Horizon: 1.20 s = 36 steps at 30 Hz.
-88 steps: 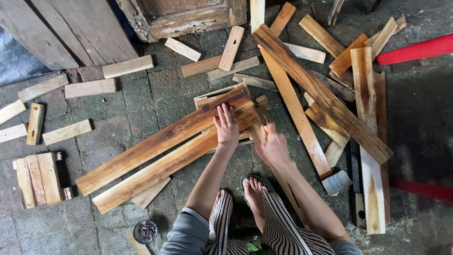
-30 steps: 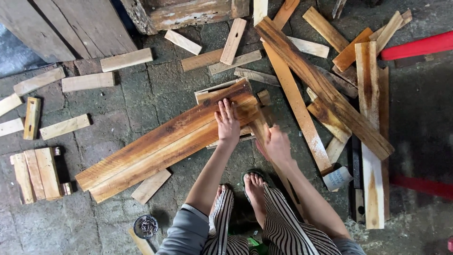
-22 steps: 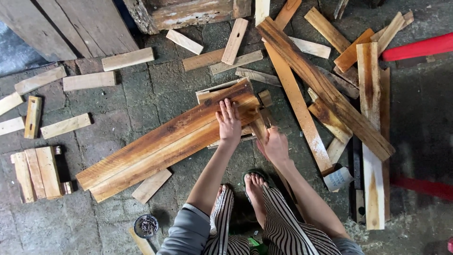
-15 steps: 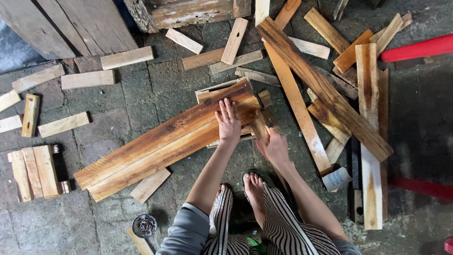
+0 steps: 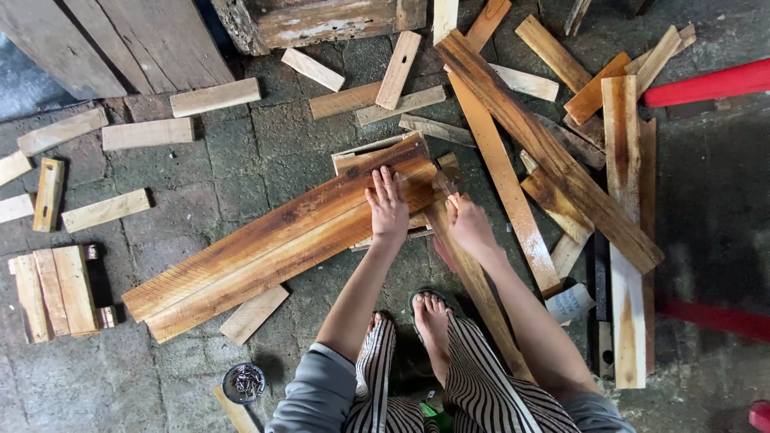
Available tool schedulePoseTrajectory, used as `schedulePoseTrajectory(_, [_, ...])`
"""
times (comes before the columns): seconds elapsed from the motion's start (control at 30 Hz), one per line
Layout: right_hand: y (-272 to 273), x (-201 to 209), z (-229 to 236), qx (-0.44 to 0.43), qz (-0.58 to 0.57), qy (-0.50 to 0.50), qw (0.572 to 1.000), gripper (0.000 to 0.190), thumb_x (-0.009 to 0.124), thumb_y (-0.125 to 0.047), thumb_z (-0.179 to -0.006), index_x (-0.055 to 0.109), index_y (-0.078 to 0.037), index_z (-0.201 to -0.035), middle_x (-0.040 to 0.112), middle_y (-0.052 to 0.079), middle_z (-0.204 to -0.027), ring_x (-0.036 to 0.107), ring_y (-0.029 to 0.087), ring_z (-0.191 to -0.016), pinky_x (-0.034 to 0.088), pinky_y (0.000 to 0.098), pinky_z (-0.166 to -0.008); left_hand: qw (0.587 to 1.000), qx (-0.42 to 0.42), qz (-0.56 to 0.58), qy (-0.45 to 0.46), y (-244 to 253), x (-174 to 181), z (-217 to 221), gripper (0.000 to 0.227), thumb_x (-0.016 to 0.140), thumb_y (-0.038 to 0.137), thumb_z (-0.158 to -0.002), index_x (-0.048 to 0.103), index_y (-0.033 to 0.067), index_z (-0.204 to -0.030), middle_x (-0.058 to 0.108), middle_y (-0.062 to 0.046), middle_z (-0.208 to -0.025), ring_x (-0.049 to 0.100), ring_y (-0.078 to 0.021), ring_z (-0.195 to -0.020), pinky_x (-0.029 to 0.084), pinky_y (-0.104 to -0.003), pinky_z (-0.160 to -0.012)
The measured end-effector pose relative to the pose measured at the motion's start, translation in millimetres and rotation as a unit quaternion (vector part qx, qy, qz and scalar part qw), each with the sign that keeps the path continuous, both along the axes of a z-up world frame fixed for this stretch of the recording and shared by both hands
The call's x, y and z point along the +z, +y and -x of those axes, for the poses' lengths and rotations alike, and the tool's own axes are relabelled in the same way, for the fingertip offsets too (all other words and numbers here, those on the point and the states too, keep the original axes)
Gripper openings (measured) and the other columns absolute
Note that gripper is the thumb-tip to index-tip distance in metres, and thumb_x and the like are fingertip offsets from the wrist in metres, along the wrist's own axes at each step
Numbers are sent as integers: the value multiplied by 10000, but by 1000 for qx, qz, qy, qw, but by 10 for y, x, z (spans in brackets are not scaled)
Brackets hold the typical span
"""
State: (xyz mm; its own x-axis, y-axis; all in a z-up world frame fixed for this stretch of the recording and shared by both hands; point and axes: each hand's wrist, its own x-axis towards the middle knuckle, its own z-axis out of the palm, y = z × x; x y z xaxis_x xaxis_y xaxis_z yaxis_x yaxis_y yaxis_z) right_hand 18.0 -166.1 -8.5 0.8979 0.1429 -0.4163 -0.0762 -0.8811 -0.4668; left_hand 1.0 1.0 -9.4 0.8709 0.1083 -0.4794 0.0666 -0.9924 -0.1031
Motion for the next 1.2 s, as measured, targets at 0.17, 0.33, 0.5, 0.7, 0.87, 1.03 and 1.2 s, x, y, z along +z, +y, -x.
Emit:
schedulePoseTrajectory(0.17, [-23,69,-118,10,25,39,999,423,462,-431,-1041,628,-43,-1065,724,286,-964,696,504,-996,573,604,-843,1000,0,-3,-9,0,11,2,690,417,99,-1010,109,11,-1622,31,-304,-1671,-8,-482,-1544,233,-622,-1192])
schedulePoseTrajectory(0.33, [-23,185,-235,6,22,90,996,446,457,-436,-1040,653,-39,-1098,725,285,-1026,680,510,-1053,565,611,-869,1000,1,8,-7,7,31,13,718,420,90,-996,81,10,-1623,-6,-318,-1665,-37,-493,-1538,227,-633,-1188])
schedulePoseTrajectory(0.5, [11,363,-369,30,39,119,992,479,432,-437,-1039,654,-13,-1056,722,294,-1035,682,497,-1064,577,578,-863,1000,2,3,-11,-7,29,15,696,409,89,-1016,77,5,-1622,-6,-323,-1661,-37,-508,-1534,213,-645,-1185])
schedulePoseTrajectory(0.7, [-33,389,-279,32,20,104,994,445,459,-396,-1038,632,8,-967,711,339,-1004,673,523,-1055,555,605,-861,1000,2,1,-9,-9,23,12,690,395,81,-1019,68,4,-1622,-13,-328,-1659,-55,-516,-1529,195,-659,-1183])
schedulePoseTrajectory(0.87, [-48,425,196,6,-55,-27,998,395,512,-298,-1048,609,57,-904,677,362,-854,675,536,-931,510,622,-701,1000,9,4,-12,-22,31,16,666,387,95,-1030,90,6,-1620,-2,-326,-1661,-42,-520,-1528,200,-663,-1178])
schedulePoseTrajectory(1.03, [-119,299,474,-19,-70,-110,991,369,548,-272,-1044,611,52,-882,678,340,-810,677,517,-887,471,618,-637,1000,7,-4,-17,-23,53,21,669,402,112,-1029,103,8,-1619,12,-315,-1666,-11,-508,-1536,225,-651,-1181])
schedulePoseTrajectory(1.2, [96,533,430,-30,-66,-142,987,285,557,-239,-1039,663,8,-945,701,275,-739,713,457,-807,531,571,-631,1000,-6,0,-24,-2,-103,40,697,428,79,-1002,103,-19,-1611,9,-343,-1654,-10,-522,-1534,254,-661,-1168])
